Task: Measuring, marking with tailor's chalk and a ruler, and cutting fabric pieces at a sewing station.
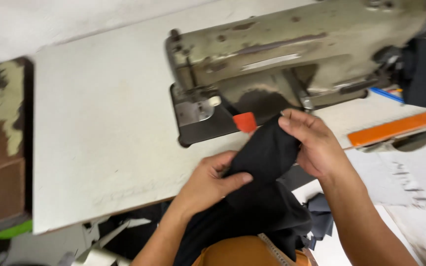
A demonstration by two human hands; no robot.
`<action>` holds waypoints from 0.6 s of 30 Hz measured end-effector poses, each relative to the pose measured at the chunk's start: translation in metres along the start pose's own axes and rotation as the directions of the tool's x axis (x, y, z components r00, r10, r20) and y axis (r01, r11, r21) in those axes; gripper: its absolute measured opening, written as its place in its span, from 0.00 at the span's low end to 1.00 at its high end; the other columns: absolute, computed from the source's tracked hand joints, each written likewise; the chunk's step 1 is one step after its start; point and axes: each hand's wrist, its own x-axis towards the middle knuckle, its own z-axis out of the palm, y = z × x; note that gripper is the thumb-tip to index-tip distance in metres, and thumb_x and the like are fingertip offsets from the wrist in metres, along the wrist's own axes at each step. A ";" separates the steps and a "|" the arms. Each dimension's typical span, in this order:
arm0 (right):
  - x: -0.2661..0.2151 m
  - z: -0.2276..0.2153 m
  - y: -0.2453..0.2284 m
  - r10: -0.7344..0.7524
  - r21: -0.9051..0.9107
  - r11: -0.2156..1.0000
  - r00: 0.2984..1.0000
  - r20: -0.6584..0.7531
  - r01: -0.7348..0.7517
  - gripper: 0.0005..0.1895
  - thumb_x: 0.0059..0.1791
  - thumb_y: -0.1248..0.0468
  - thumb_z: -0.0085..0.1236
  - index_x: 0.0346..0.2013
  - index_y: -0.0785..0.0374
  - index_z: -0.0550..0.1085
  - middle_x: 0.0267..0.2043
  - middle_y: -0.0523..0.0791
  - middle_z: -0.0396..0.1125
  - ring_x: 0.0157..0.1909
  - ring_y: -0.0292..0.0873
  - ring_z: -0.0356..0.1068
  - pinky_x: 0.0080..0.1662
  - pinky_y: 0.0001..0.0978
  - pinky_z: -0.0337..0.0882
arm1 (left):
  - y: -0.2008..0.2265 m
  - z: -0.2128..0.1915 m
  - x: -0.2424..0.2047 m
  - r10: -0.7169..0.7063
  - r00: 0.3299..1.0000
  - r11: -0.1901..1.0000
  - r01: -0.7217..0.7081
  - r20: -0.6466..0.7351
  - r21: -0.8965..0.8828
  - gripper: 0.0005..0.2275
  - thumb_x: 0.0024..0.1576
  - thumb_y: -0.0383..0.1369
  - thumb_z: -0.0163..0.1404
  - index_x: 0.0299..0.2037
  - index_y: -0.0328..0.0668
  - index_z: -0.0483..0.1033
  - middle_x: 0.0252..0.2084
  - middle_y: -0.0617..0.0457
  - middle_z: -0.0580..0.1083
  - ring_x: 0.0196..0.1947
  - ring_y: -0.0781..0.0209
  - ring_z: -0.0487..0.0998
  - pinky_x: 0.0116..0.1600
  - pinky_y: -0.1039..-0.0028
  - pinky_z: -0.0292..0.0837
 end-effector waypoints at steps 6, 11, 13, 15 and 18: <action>0.039 0.043 0.047 -0.234 -0.266 0.927 0.962 0.139 0.264 0.06 0.55 0.67 0.57 0.37 0.67 0.76 0.16 0.39 0.60 0.17 0.31 0.61 0.24 0.18 0.63 | -0.013 -0.077 -0.044 -0.108 0.908 0.994 0.093 -0.404 -0.059 0.17 0.49 0.24 0.64 0.50 0.37 0.83 0.37 0.51 0.80 0.39 0.61 0.77 0.44 0.75 0.74; 0.045 0.073 0.072 -0.160 -0.434 0.878 0.978 0.135 0.204 0.06 0.55 0.69 0.56 0.38 0.70 0.78 0.23 0.49 0.70 0.24 0.42 0.75 0.29 0.34 0.79 | -0.020 -0.112 -0.059 -0.081 0.812 0.984 0.158 -0.578 0.083 0.18 0.52 0.24 0.62 0.54 0.38 0.81 0.44 0.44 0.83 0.46 0.60 0.81 0.55 0.71 0.76; 0.042 0.076 0.081 -0.121 -0.426 0.890 0.984 0.128 0.165 0.07 0.54 0.69 0.55 0.37 0.71 0.77 0.24 0.51 0.70 0.24 0.44 0.75 0.28 0.37 0.80 | -0.019 -0.121 -0.061 -0.048 0.807 0.985 0.136 -0.588 0.107 0.19 0.53 0.24 0.61 0.55 0.37 0.80 0.46 0.42 0.82 0.50 0.55 0.80 0.57 0.68 0.75; 0.036 0.082 0.084 -0.082 -0.422 0.898 0.989 0.123 0.127 0.07 0.54 0.69 0.55 0.36 0.72 0.77 0.24 0.52 0.70 0.24 0.45 0.75 0.28 0.39 0.81 | -0.018 -0.128 -0.058 -0.013 0.799 0.985 0.113 -0.601 0.128 0.19 0.53 0.23 0.60 0.56 0.36 0.79 0.48 0.39 0.81 0.53 0.50 0.80 0.59 0.64 0.74; 0.018 0.097 0.081 -0.094 -0.439 0.890 0.992 0.090 0.124 0.08 0.53 0.70 0.58 0.35 0.75 0.76 0.20 0.54 0.67 0.23 0.47 0.75 0.28 0.41 0.82 | -0.014 -0.133 -0.049 0.029 0.796 0.984 0.085 -0.604 0.158 0.19 0.54 0.23 0.60 0.58 0.38 0.79 0.49 0.40 0.81 0.55 0.48 0.80 0.60 0.62 0.74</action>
